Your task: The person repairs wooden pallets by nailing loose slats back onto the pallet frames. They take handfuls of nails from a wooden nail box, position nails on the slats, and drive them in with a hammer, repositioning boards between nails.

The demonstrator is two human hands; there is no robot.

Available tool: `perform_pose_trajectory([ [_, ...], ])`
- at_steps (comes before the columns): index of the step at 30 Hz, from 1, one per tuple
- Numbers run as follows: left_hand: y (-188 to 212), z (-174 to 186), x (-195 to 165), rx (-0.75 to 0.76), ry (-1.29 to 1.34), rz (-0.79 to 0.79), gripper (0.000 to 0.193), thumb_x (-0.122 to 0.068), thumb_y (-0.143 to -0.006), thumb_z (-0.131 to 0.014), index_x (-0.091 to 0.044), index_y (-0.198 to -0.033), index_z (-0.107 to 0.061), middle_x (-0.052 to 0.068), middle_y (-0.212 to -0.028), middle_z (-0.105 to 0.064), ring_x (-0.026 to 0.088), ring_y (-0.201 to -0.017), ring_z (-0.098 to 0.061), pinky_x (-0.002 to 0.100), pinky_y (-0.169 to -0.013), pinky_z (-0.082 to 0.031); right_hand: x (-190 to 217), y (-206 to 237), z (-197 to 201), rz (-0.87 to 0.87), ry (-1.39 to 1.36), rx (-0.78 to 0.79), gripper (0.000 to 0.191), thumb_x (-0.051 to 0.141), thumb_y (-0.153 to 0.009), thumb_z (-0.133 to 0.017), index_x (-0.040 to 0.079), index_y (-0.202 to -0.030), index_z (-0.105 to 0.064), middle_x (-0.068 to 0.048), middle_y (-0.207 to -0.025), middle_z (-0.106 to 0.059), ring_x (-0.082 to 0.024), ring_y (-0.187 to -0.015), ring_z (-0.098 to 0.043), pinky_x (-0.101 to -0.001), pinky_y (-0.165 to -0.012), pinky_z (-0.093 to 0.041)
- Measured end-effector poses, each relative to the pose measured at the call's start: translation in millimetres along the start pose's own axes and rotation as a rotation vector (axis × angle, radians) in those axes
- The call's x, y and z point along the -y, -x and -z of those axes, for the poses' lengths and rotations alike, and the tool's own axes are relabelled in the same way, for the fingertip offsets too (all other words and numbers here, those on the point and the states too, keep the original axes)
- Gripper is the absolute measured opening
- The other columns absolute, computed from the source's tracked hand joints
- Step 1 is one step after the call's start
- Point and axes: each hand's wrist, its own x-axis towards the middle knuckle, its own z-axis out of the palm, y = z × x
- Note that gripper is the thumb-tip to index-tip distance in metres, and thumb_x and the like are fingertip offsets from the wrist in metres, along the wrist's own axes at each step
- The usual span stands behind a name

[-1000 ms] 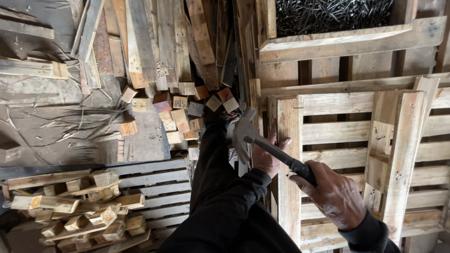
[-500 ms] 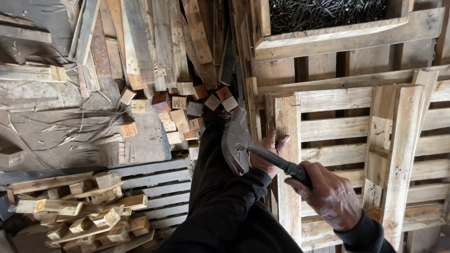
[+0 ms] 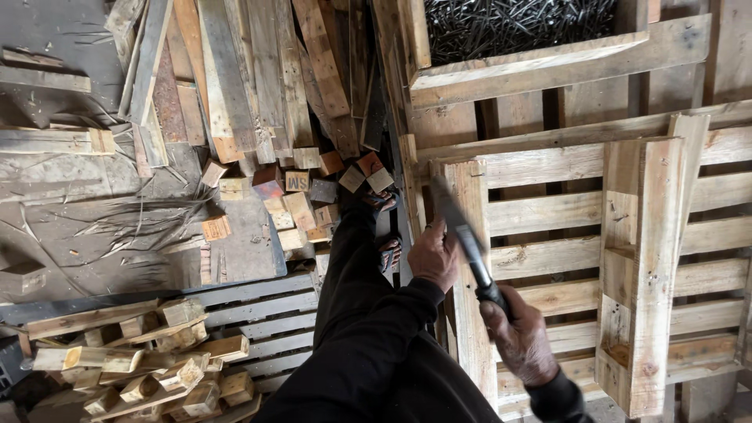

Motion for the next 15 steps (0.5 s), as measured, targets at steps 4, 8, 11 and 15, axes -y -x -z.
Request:
perform_pose_trajectory([
  [4,-1.8,-2.3,-13.5,-0.155,0.170,-0.029,0.061,-0.060,-0.107,-0.040,-0.023,-0.154,-0.051,-0.001,-0.075,-0.065,0.010,-0.063,-0.063,0.028,-0.051,-0.055,-26.2,20.2,-12.7,-0.369,-0.453,-0.099,0.056,0.060,-0.097,-0.051,0.005,-0.093,-0.057,-0.001,-0.059,-0.055,-0.008,-0.044,-0.052,-0.0261,-0.037,-0.047],
  [8,-5.7,-2.3,-24.9,-0.118,0.136,0.095,0.069,-0.063,-0.102,-0.032,-0.022,-0.155,-0.051,0.000,-0.061,-0.056,0.012,-0.048,-0.050,0.033,-0.042,-0.044,-56.6,31.1,-5.8,-0.521,-0.400,-0.098,0.061,0.066,-0.092,-0.051,0.006,-0.088,-0.057,0.000,-0.058,-0.052,-0.009,-0.043,-0.051,-0.0278,-0.036,-0.047],
  [11,-5.8,-3.2,-25.5,-0.100,0.130,0.158,0.073,-0.063,-0.099,-0.032,-0.020,-0.155,-0.050,0.005,-0.060,-0.058,0.016,-0.048,-0.054,0.036,-0.044,-0.044,-74.4,31.7,-2.9,-0.378,-0.491,-0.128,0.058,0.065,-0.089,-0.057,0.007,-0.092,-0.058,0.000,-0.059,-0.051,-0.010,-0.044,-0.050,-0.0294,-0.035,-0.047],
  [15,-5.0,-7.3,-23.2,-0.153,0.134,0.059,0.070,-0.064,-0.103,-0.031,-0.017,-0.152,-0.052,0.010,-0.076,-0.069,0.025,-0.065,-0.069,0.040,-0.056,-0.054,-74.1,23.1,-6.7,-0.374,-0.200,-0.123,0.055,0.065,-0.091,-0.047,0.011,-0.090,-0.059,0.003,-0.059,-0.054,-0.008,-0.044,-0.051,-0.0290,-0.034,-0.050],
])
